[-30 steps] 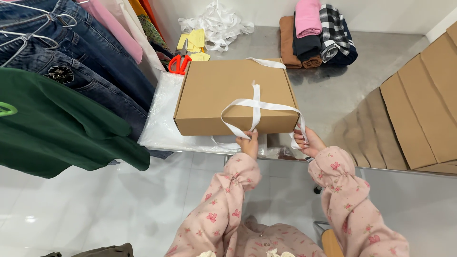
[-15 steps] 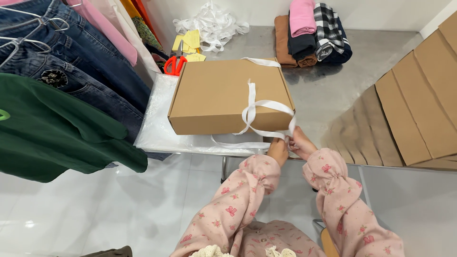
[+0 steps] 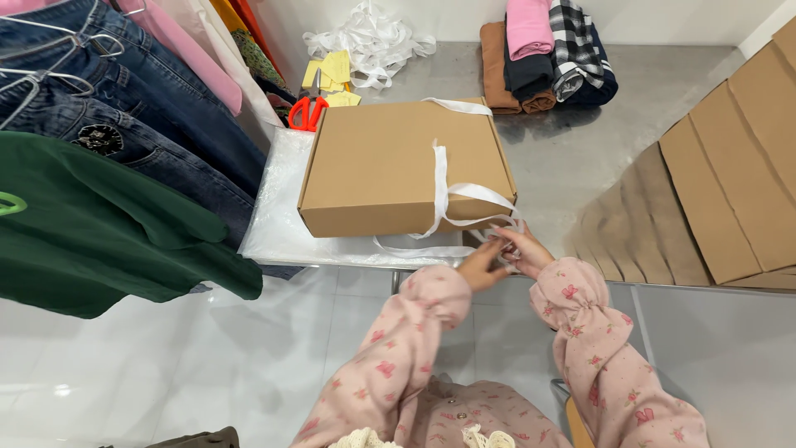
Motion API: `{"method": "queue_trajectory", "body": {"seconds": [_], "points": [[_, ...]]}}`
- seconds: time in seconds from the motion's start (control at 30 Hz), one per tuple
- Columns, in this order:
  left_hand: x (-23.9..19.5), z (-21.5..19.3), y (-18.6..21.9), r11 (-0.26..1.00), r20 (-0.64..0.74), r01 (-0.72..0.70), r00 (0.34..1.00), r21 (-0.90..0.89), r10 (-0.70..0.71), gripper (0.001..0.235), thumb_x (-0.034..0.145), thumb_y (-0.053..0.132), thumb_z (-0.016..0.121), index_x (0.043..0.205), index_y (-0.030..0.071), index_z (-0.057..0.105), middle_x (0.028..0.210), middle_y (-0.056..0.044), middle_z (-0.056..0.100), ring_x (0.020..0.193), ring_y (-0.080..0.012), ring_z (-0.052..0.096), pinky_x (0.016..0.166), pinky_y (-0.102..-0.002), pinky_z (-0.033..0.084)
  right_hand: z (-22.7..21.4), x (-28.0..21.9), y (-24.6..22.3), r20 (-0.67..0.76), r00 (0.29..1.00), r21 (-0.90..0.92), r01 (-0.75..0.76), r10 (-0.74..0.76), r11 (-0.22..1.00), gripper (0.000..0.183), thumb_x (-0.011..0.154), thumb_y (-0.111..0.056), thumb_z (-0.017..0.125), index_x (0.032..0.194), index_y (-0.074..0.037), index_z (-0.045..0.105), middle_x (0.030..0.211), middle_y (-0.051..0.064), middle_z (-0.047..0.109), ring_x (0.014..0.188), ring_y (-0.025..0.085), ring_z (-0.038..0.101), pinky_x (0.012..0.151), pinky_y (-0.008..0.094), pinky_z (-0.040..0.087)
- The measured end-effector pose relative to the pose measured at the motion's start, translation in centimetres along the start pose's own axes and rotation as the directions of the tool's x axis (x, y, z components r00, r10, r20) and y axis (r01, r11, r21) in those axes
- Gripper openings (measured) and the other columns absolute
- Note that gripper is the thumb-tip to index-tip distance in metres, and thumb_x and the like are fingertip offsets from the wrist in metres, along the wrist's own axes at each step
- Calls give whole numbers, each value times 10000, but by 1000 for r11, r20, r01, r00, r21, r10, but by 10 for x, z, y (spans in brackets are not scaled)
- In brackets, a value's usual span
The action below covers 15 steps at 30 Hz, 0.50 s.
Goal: The person places a folded pink garment into a clear plastic bag and sets it aside. They then smooth out a sheet of bubble wrap on the table. Next, they untie a white ribbon from a cardboard box, open the box, and remove a plastic-wrapped item before closing the box again.
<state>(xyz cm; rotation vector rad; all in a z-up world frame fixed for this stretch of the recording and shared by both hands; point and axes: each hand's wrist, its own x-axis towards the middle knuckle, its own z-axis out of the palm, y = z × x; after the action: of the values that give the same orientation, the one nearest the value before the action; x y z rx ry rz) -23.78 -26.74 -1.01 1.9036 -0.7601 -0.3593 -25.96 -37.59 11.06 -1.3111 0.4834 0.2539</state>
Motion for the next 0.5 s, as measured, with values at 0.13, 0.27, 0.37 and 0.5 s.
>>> {"method": "queue_trajectory", "body": {"seconds": [0.13,0.27,0.37,0.5], "points": [[-37,-54,-11,750,-83,416,846,-514,-527,588,928,587,696,1273,110,698,1237,-162,700,1111,-299,693,897,-344,585,-28,47,30,2,1000,81,3,-3,997,471,913,-119,699,1250,-167,373,801,16,462,587,47,325,403,110,203],[-73,-122,53,289,-169,52,705,-956,-688,1136,842,451,842,1540,-48,98,1554,-321,180,1436,-452,265,1131,-570,339,-42,68,40,-10,1000,77,-9,10,997,350,919,-88,622,1173,-189,403,683,-86,308,547,11,264,399,87,155],[-72,-147,85,176,-228,-145,646,-974,-728,1334,782,465,861,1562,8,-120,1605,-321,-34,1505,-463,86,1188,-599,205,-40,63,36,-33,999,67,-17,19,998,342,900,-80,618,1143,-204,412,648,-116,253,524,-4,223,395,76,136],[-63,-166,133,7,-208,-299,648,-954,-733,1342,769,527,833,1602,77,-118,1658,-258,-75,1556,-423,38,1252,-572,123,-29,57,35,-79,996,136,-25,36,990,300,832,-106,696,1021,-214,489,642,-148,313,514,-27,261,398,58,163]]}}
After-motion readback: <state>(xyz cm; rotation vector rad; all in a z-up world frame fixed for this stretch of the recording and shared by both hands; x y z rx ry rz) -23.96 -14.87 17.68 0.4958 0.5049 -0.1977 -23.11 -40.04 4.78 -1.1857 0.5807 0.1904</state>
